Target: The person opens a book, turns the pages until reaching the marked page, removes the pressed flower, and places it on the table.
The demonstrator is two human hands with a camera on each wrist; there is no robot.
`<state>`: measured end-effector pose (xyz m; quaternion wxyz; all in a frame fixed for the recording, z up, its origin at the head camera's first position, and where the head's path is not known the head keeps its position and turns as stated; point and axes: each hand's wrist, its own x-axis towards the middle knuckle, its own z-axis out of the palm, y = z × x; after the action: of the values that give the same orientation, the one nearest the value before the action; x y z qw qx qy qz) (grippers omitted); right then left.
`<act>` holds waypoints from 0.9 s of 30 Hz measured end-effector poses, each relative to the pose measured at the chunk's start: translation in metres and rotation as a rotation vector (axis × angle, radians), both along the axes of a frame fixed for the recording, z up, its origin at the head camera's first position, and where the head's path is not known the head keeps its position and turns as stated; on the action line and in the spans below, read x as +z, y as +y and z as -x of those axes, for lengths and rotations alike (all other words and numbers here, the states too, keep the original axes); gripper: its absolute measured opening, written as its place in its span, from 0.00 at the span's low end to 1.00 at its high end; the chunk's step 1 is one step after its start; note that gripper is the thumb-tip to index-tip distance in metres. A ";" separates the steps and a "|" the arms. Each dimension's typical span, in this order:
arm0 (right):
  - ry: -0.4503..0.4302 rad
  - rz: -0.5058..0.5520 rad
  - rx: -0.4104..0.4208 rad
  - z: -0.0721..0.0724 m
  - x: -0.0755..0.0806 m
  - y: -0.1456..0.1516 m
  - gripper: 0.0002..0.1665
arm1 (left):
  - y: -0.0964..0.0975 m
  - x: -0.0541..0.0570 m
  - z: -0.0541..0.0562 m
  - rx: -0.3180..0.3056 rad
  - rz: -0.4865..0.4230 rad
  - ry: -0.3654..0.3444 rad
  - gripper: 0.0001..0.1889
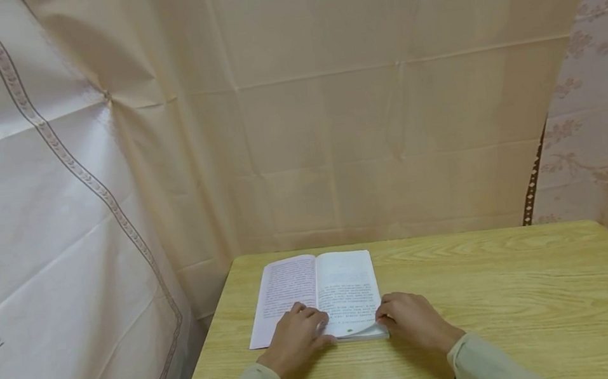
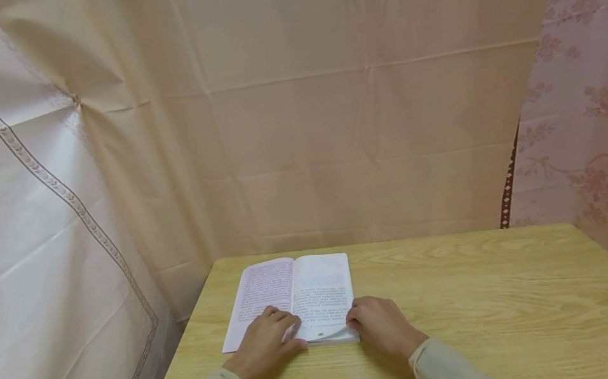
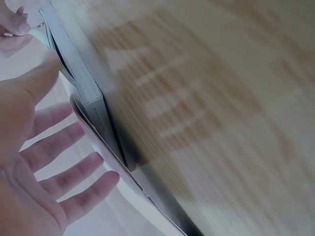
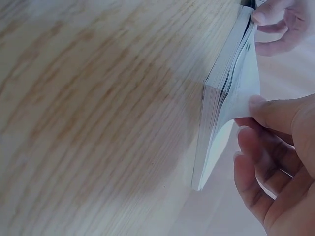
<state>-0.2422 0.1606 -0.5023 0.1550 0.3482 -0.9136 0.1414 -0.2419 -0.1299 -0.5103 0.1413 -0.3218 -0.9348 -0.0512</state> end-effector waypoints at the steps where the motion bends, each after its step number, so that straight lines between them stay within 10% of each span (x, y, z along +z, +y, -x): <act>1: 0.001 0.000 -0.001 0.000 0.001 0.000 0.05 | 0.000 0.000 0.000 0.001 0.005 0.000 0.23; 19: 0.058 0.163 -0.039 -0.006 0.012 -0.005 0.05 | 0.008 0.002 0.000 0.015 -0.020 0.021 0.16; 27: 0.057 0.245 -0.073 -0.006 0.009 -0.004 0.33 | 0.008 0.003 -0.002 0.043 -0.028 0.063 0.12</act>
<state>-0.2367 0.1568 -0.4929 0.2272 0.2971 -0.8968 0.2361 -0.2396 -0.1220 -0.5072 0.1759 -0.3010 -0.9359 -0.0509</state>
